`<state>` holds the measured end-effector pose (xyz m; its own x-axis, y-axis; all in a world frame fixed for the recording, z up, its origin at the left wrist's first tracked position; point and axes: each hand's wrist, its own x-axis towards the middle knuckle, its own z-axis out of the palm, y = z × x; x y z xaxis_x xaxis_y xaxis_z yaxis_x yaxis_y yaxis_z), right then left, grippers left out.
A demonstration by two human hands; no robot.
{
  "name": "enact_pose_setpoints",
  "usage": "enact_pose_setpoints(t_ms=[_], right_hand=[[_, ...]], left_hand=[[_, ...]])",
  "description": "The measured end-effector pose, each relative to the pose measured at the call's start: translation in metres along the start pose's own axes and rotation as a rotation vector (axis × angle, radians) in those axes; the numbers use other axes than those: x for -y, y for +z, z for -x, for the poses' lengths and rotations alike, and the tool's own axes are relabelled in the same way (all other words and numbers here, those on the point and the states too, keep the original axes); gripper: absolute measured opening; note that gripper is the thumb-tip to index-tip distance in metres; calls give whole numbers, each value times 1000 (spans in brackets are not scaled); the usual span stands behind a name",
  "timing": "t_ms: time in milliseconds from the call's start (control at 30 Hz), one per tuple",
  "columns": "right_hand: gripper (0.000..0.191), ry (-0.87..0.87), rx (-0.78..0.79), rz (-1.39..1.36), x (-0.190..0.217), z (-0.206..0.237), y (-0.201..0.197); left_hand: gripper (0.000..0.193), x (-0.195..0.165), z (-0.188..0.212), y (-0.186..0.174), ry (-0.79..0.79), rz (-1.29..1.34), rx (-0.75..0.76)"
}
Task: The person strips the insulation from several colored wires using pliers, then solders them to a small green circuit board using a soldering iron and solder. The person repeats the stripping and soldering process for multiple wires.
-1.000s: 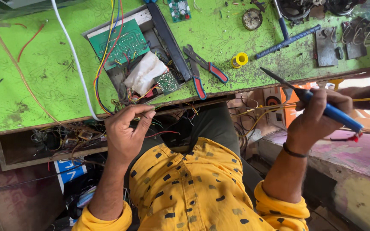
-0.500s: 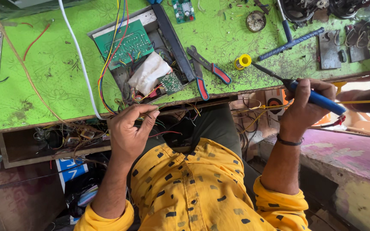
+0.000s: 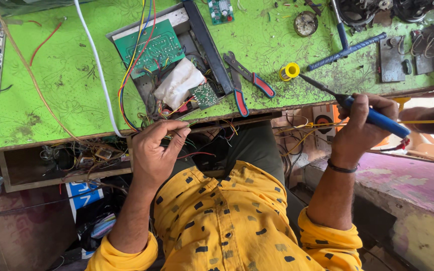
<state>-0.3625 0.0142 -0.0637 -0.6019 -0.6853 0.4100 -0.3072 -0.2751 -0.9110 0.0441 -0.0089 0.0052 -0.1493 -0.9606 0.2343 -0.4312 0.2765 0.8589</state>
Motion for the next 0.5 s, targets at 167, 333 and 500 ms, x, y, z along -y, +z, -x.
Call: enact_pose_setpoints(t_ms=[167,333,500], right_hand=[[20,0,-154,-281,-4,-9,-23],[29,641,88,-952,1,4,-5],[14,994,146,-953,-5,58,78]], left_hand=[[12,0,2,1,-37,47,-13],[12,7,5,9,-184,394,3],[8,14,7,25,-238,629,-6]])
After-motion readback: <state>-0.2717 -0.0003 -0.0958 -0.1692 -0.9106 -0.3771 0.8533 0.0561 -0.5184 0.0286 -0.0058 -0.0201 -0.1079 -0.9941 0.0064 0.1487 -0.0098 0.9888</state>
